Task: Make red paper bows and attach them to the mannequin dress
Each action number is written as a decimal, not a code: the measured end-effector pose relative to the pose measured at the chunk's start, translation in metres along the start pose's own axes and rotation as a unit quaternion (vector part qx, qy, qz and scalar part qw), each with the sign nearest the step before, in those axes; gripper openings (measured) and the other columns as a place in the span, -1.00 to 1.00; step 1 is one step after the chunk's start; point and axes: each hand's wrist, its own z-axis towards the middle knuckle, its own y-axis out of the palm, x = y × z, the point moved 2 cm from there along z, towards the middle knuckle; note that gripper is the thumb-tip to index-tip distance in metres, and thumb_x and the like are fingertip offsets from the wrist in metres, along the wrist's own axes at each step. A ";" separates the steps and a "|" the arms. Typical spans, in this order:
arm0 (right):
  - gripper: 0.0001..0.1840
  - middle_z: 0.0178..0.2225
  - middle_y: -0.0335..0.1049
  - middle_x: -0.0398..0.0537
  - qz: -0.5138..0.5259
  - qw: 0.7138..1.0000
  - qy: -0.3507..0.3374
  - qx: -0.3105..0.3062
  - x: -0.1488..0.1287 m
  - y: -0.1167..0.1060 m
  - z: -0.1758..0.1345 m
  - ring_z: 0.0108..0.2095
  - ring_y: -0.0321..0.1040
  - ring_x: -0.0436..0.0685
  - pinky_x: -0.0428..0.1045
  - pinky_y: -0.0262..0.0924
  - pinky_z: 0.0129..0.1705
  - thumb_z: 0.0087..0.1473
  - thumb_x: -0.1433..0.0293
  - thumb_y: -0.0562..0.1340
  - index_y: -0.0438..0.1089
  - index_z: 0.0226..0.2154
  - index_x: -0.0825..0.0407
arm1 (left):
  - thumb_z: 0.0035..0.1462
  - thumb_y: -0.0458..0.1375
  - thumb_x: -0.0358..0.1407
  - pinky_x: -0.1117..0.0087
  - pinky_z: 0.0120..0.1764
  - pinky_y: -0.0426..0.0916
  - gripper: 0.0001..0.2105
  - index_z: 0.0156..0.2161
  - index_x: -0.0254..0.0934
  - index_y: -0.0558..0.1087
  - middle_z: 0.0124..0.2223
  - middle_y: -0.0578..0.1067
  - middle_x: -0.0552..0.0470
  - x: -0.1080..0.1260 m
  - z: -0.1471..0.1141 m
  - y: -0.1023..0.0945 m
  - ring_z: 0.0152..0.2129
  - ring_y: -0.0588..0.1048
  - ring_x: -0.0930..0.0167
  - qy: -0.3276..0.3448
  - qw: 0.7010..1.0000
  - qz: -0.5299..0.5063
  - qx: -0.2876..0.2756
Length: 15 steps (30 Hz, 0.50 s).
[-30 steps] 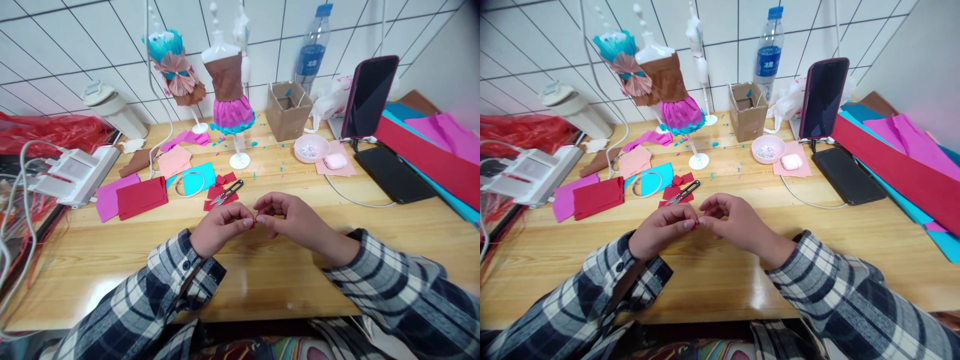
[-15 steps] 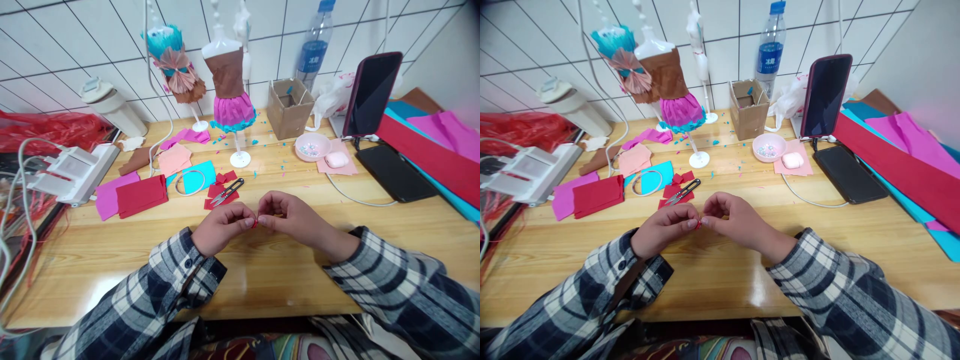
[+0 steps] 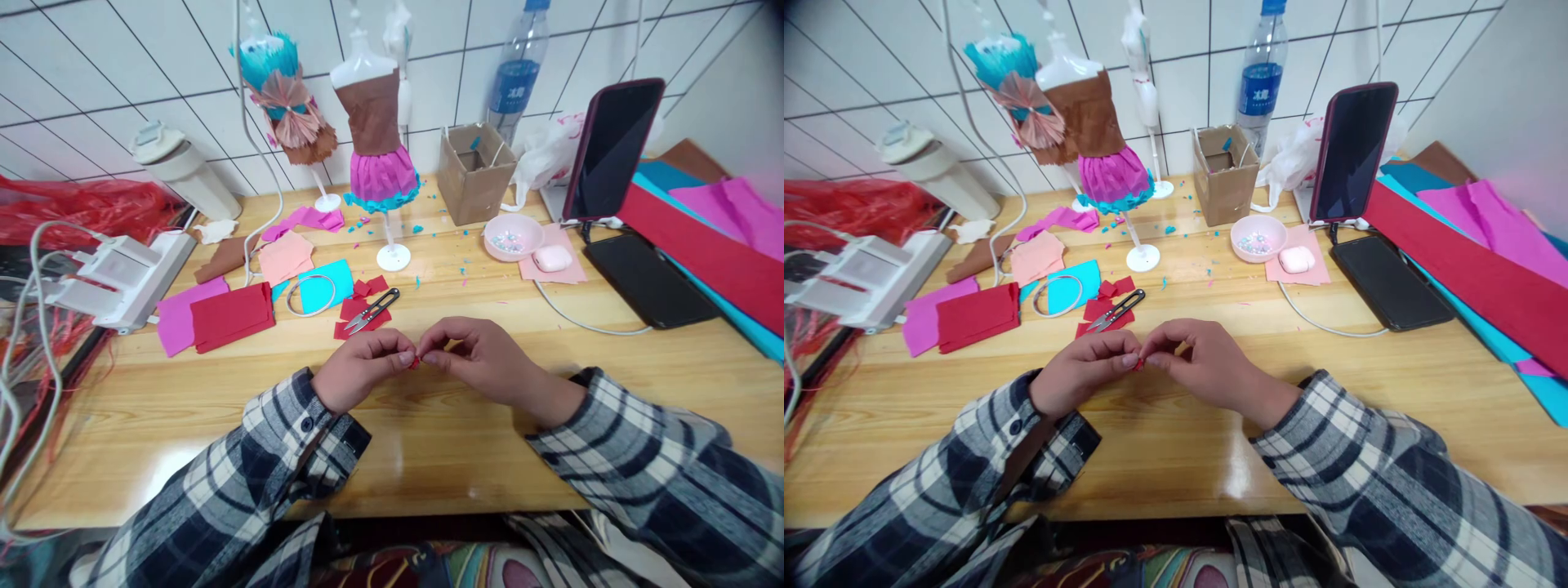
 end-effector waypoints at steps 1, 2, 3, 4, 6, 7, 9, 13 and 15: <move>-0.87 -0.38 0.49 -0.12 -0.032 0.998 -0.047 0.001 -0.001 -0.001 0.000 -0.38 0.39 0.00 -0.10 0.27 -0.37 0.09 0.47 0.20 0.48 -0.33 0.02 | 0.00 0.25 -0.18 0.46 -0.42 0.16 -0.78 -0.44 -0.34 0.44 -0.49 0.38 0.12 -0.001 0.000 0.000 -0.53 0.27 0.52 -0.010 1.000 -0.019 -0.007; -0.85 -0.36 0.49 -0.11 -0.069 0.993 -0.099 0.000 -0.003 -0.002 -0.001 -0.36 0.39 0.00 -0.09 0.28 -0.33 0.11 0.49 0.19 0.48 -0.30 0.02 | -0.01 0.26 -0.19 0.45 -0.41 0.16 -0.78 -0.44 -0.34 0.44 -0.49 0.39 0.12 -0.002 0.000 0.000 -0.53 0.28 0.52 -0.020 0.999 -0.035 -0.015; -0.83 -0.34 0.49 -0.10 -0.111 0.982 -0.152 -0.001 -0.004 -0.003 -0.002 -0.34 0.38 0.01 -0.07 0.28 -0.29 0.13 0.50 0.18 0.49 -0.27 0.01 | -0.02 0.27 -0.20 0.45 -0.39 0.16 -0.79 -0.45 -0.35 0.45 -0.49 0.40 0.11 -0.002 0.000 0.000 -0.52 0.28 0.51 -0.028 0.998 -0.049 -0.022; -0.80 -0.31 0.49 -0.08 -0.153 0.968 -0.197 0.002 -0.005 -0.004 -0.004 -0.31 0.38 0.02 -0.04 0.28 -0.25 0.15 0.50 0.17 0.49 -0.24 -0.01 | -0.02 0.27 -0.21 0.45 -0.38 0.17 -0.80 -0.45 -0.35 0.46 -0.49 0.40 0.11 -0.003 0.000 -0.001 -0.51 0.29 0.51 -0.033 0.997 -0.060 -0.028; -0.77 -0.22 0.49 -0.04 -0.209 0.945 -0.250 0.028 -0.009 -0.007 -0.007 -0.23 0.39 0.05 0.00 0.29 -0.19 0.16 0.49 0.16 0.48 -0.19 -0.03 | -0.02 0.27 -0.24 0.45 -0.35 0.18 -0.82 -0.43 -0.35 0.47 -0.47 0.42 0.10 -0.004 0.000 -0.002 -0.48 0.32 0.51 -0.033 0.996 -0.078 -0.024; -0.76 -0.19 0.48 -0.03 -0.215 0.942 -0.254 0.050 -0.010 -0.008 -0.008 -0.19 0.39 0.07 0.01 0.30 -0.16 0.16 0.50 0.16 0.47 -0.16 -0.02 | -0.02 0.28 -0.24 0.45 -0.33 0.18 -0.82 -0.42 -0.35 0.47 -0.46 0.43 0.10 -0.004 0.000 -0.003 -0.47 0.33 0.51 -0.030 0.996 -0.083 -0.016; -0.75 -0.16 0.47 -0.02 -0.182 0.954 -0.223 0.088 -0.013 -0.010 -0.009 -0.16 0.39 0.06 0.00 0.33 -0.14 0.15 0.49 0.16 0.44 -0.12 0.00 | -0.02 0.28 -0.24 0.44 -0.33 0.18 -0.82 -0.41 -0.35 0.47 -0.45 0.43 0.09 -0.003 0.000 -0.004 -0.46 0.33 0.50 -0.025 0.996 -0.086 -0.002; -0.80 -0.23 0.49 -0.04 -0.092 0.987 -0.121 0.047 -0.013 -0.005 -0.008 -0.25 0.42 0.04 -0.06 0.38 -0.26 0.14 0.38 0.20 0.44 -0.15 0.02 | 0.00 0.27 -0.19 0.45 -0.39 0.14 -0.77 -0.44 -0.35 0.43 -0.49 0.38 0.12 -0.002 -0.001 -0.002 -0.52 0.27 0.52 -0.029 0.998 -0.057 -0.015; -0.83 -0.28 0.51 -0.07 -0.084 0.992 -0.087 0.021 -0.011 -0.001 -0.006 -0.30 0.43 0.03 -0.07 0.38 -0.29 0.11 0.34 0.24 0.46 -0.22 0.02 | 0.01 0.26 -0.17 0.46 -0.40 0.12 -0.75 -0.44 -0.35 0.42 -0.49 0.36 0.12 -0.001 -0.001 -0.001 -0.52 0.26 0.52 -0.027 0.999 -0.040 -0.018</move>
